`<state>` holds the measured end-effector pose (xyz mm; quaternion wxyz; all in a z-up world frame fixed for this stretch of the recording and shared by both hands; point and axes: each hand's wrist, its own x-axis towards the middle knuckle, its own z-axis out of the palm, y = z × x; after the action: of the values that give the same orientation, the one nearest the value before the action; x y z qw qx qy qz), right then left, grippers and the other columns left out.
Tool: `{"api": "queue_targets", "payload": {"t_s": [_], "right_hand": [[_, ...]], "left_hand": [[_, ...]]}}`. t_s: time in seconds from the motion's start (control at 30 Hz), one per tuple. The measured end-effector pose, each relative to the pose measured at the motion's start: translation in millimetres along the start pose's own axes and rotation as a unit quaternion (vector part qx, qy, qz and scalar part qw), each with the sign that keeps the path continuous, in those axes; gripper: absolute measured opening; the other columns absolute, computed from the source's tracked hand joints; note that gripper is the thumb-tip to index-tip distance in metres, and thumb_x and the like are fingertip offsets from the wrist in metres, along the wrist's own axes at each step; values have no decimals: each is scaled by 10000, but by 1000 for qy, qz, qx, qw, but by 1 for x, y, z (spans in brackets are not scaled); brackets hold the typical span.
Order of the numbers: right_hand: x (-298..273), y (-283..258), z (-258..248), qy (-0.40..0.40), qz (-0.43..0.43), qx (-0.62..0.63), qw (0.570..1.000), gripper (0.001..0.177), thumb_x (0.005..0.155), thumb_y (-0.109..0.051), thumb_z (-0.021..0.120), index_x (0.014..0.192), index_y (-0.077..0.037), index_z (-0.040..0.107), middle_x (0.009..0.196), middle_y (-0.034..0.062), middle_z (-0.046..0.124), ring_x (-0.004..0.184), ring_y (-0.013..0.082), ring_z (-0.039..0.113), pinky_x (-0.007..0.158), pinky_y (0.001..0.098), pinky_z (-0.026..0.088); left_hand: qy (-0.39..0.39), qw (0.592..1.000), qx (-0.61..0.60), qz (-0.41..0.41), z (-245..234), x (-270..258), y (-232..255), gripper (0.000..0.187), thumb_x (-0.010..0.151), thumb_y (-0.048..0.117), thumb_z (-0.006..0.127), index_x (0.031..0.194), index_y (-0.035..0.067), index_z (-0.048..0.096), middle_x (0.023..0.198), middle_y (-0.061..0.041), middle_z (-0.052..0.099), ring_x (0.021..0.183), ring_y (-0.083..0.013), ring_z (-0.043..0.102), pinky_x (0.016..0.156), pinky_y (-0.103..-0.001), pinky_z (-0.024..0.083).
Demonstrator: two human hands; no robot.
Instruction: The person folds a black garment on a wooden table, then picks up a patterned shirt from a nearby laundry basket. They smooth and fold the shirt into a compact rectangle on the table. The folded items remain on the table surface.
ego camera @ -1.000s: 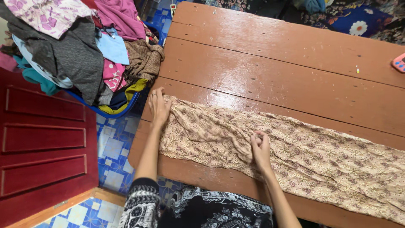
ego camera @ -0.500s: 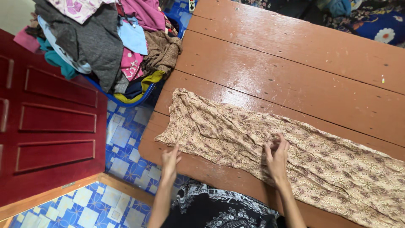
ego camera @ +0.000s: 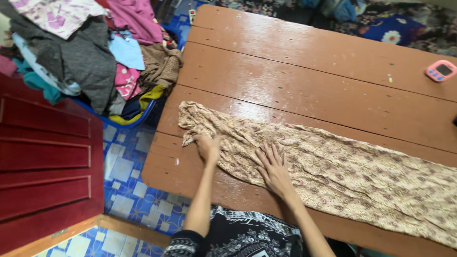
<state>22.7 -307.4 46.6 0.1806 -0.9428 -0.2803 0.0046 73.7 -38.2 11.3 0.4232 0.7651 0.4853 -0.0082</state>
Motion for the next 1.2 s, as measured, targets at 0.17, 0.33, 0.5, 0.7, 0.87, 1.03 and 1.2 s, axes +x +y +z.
{"api": "queue_targets", "payload": {"t_s": [0.17, 0.33, 0.5, 0.7, 0.87, 1.03, 1.2], "right_hand": [[-41, 55, -29, 38, 119, 81, 989, 626, 1037, -473, 443, 1610, -284, 277, 1737, 35, 103, 1597, 279, 28, 1246, 639, -38], [-70, 88, -33, 71, 165, -33, 983, 618, 980, -527, 456, 1561, -361, 329, 1722, 24, 130, 1588, 300, 37, 1192, 684, -61], [-57, 63, -4, 64, 157, -35, 985, 640, 992, -524, 444, 1588, -325, 322, 1718, 44, 137, 1582, 337, 79, 1205, 684, -30], [-15, 10, 30, 75, 128, -21, 989, 648, 1031, -480, 431, 1618, -248, 282, 1722, 90, 97, 1577, 360, 54, 1207, 681, -32], [28, -53, 48, 50, 147, 4, 988, 652, 1033, -415, 432, 1630, -217, 258, 1722, 124, 76, 1581, 374, 42, 1195, 685, -32], [62, -71, -30, -64, 195, 335, 920, 725, 997, -397, 506, 1636, -215, 215, 1722, 143, 63, 1579, 357, 87, 1198, 658, 79], [58, -50, -136, 10, 57, 676, 735, 972, 882, -338, 739, 1620, -204, 122, 1688, 211, 194, 1560, 346, 229, 1219, 543, 286]], "left_hand": [[-127, 926, -355, 12, -7, 60, -71, 308, 804, 15, 820, 1048, -120, 688, 984, -179, 746, 812, -259, 670, 690, -382, 532], [-84, 874, -479, -8, -39, 68, -94, 415, 818, -24, 759, 1223, -33, 666, 1134, -125, 732, 952, -210, 708, 790, -351, 593], [-44, 851, -516, 89, -98, 41, -51, 596, 771, -103, 719, 1344, 7, 594, 1254, -113, 679, 1066, -228, 681, 882, -370, 582], [46, 798, -591, 109, -172, 25, 18, 627, 755, -113, 705, 1336, 47, 527, 1279, -103, 653, 1122, -238, 690, 936, -377, 609], [71, 784, -585, 197, -206, 4, 58, 494, 839, -96, 692, 1322, -83, 596, 1285, -185, 675, 1121, -315, 681, 945, -395, 607], [156, 911, -224, 308, -166, -69, 83, 293, 980, 53, 789, 1213, -84, 677, 1232, -190, 703, 1091, -256, 679, 959, -356, 518], [52, 911, -124, 390, -78, -148, 100, 256, 830, 111, 775, 1022, -53, 734, 947, -180, 755, 851, -300, 709, 793, -442, 564]]}}
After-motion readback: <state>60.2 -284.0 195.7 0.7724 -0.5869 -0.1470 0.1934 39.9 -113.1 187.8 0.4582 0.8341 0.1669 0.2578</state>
